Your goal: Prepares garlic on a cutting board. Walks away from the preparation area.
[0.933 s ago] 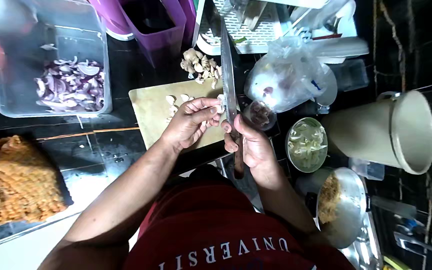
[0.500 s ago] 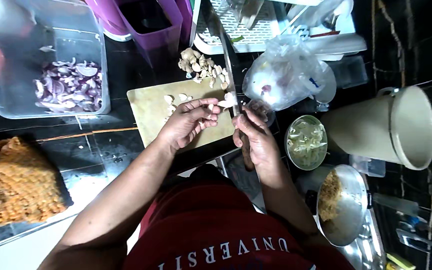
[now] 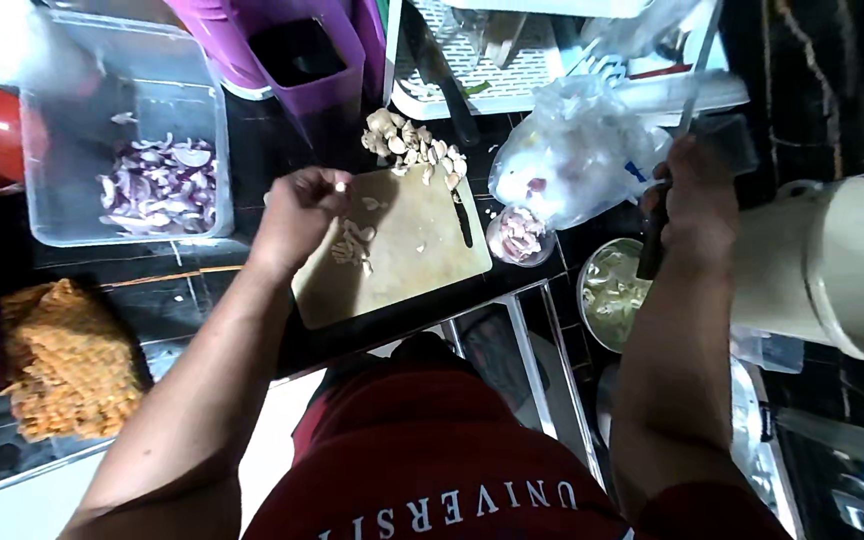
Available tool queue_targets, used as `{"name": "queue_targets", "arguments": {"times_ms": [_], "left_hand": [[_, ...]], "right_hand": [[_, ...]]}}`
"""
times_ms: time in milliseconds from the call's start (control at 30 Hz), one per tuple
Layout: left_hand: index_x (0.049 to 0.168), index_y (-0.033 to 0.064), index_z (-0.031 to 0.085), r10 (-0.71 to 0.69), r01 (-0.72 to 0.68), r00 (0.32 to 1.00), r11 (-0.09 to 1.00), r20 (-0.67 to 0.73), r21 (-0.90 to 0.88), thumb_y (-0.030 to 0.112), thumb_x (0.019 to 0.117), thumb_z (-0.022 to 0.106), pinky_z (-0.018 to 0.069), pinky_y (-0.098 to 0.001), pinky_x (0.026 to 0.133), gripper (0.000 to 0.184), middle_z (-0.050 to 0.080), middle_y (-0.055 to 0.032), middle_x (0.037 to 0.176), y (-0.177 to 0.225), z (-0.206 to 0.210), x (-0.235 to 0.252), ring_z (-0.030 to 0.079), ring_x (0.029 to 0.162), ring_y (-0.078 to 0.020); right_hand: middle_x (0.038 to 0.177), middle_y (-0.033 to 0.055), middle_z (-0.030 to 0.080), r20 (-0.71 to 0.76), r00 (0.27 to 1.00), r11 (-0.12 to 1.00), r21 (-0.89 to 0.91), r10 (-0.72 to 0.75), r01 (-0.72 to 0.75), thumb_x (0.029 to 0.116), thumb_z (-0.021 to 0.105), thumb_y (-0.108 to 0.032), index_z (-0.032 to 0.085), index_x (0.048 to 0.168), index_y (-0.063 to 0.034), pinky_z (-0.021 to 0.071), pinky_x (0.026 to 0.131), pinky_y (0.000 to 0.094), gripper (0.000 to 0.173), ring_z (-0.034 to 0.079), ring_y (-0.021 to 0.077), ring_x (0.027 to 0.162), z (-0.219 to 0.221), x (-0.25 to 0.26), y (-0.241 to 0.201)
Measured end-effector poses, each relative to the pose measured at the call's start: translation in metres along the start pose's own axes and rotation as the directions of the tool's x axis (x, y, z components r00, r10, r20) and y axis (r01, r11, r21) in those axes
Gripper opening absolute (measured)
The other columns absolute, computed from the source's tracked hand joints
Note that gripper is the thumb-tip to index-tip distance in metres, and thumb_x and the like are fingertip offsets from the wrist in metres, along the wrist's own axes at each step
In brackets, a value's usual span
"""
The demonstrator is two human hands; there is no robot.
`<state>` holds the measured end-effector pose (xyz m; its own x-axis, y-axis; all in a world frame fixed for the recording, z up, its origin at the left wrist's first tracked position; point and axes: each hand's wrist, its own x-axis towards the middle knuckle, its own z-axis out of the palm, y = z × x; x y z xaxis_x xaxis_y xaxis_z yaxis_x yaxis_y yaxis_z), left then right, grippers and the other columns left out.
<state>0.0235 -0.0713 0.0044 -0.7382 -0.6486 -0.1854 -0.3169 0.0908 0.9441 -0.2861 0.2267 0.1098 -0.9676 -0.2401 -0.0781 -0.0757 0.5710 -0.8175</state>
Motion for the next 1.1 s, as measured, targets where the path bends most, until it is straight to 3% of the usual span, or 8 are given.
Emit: {"name": "queue_targets", "arguments": {"times_ms": [100,233,333,433,567,733,967,1100], "left_hand": [[0.121,0.0015,0.068,0.032,-0.062,0.995,0.946,0.097,0.319,0.009,0.1001,0.063,0.0547,-0.0513,0.096,0.023,0.072,-0.0164,0.113,-0.004,0.011,0.004,0.07,0.103,-0.027],[0.118,0.0016,0.071,0.08,-0.154,0.981,0.876,0.177,0.457,0.011,0.0993,0.065,0.0496,-0.0611,0.101,0.022,0.071,-0.0198,0.117,0.004,0.03,0.011,0.068,0.112,-0.0372],[0.118,0.0,0.071,0.189,-0.254,0.965,0.834,0.179,0.49,0.01,0.1002,0.063,0.0445,-0.0576,0.109,0.022,0.068,-0.0198,0.126,0.008,0.041,0.023,0.062,0.123,-0.0378],[0.117,0.0008,0.072,0.229,-0.285,0.958,0.812,0.172,0.509,0.008,0.0991,0.063,0.0441,-0.0562,0.111,0.021,0.067,-0.0195,0.128,0.017,0.054,0.035,0.06,0.126,-0.0368],[0.119,-0.0009,0.07,0.214,-0.293,0.954,0.802,0.208,0.52,0.011,0.1003,0.062,0.0443,-0.0581,0.11,0.024,0.065,-0.0213,0.13,0.025,0.078,0.046,0.06,0.127,-0.0384],[0.118,-0.0015,0.071,0.265,-0.339,0.94,0.794,0.213,0.506,0.011,0.1013,0.06,0.0466,-0.0577,0.107,0.023,0.067,-0.0219,0.126,0.027,0.109,0.056,0.063,0.123,-0.0381],[0.115,-0.0007,0.072,0.295,-0.33,0.944,0.832,0.147,0.446,0.014,0.102,0.059,0.051,-0.0535,0.103,0.024,0.072,-0.0195,0.117,0.032,0.118,0.051,0.069,0.113,-0.0318],[0.118,-0.0026,0.07,0.309,-0.321,0.945,0.835,0.102,0.446,0.02,0.1046,0.057,0.0535,-0.0506,0.1,0.029,0.073,-0.0201,0.114,0.026,0.097,0.039,0.071,0.107,-0.0297]], "right_hand": [[0.096,-0.0007,0.055,0.03,0.999,1.0,-0.026,0.011,-0.011,0.1107,0.043,-0.041,0.037,0.16,-0.0291,0.0448,0.05,0.0226,0.051,0.048,0.0065,0.056,0.003,0.002,0.004],[0.092,-0.0042,0.058,0.03,0.997,0.998,-0.01,0.067,-0.067,0.1098,0.043,-0.046,0.058,0.128,-0.0136,0.0457,0.051,0.0202,0.04,0.047,0.0029,0.053,0.007,0.003,0.01],[0.096,-0.0014,0.059,0.099,0.995,1.0,-0.014,-0.016,0.017,0.1108,0.042,-0.038,0.041,0.158,-0.0283,0.0459,0.05,0.0229,0.048,0.049,0.0064,0.055,0.003,0.008,0.018],[0.093,-0.003,0.06,0.14,0.987,0.993,0.097,-0.074,0.061,0.1105,0.042,-0.034,0.029,0.163,-0.0286,0.0472,0.048,0.0207,0.054,0.05,0.0059,0.053,-0.002,0.009,0.023],[0.085,-0.0075,0.061,0.136,0.99,0.973,0.232,-0.027,-0.005,0.1118,0.037,-0.035,0.056,0.128,-0.0146,0.0472,0.048,0.0176,0.032,0.049,0.0021,0.05,-0.008,0.003,0.024],[0.09,-0.0034,0.07,0.188,0.975,0.937,0.345,-0.121,0.05,0.1119,0.035,-0.029,0.059,0.126,-0.0113,0.0429,0.046,0.0178,0.033,0.048,0.0025,0.048,-0.011,0.002,0.027],[0.096,-0.0025,0.071,0.462,0.774,0.855,0.484,-0.433,0.189,0.1079,0.048,-0.026,0.059,0.131,-0.0041,0.0449,0.047,0.0181,0.034,0.051,-0.0003,0.054,0.002,-0.024,0.021],[0.09,0.0028,0.068,0.597,0.699,0.9,0.405,-0.394,0.162,0.1045,0.056,-0.022,0.062,0.134,-0.0063,0.0419,0.044,0.0217,0.034,0.05,0.0058,0.053,0.03,-0.051,0.015]]}}
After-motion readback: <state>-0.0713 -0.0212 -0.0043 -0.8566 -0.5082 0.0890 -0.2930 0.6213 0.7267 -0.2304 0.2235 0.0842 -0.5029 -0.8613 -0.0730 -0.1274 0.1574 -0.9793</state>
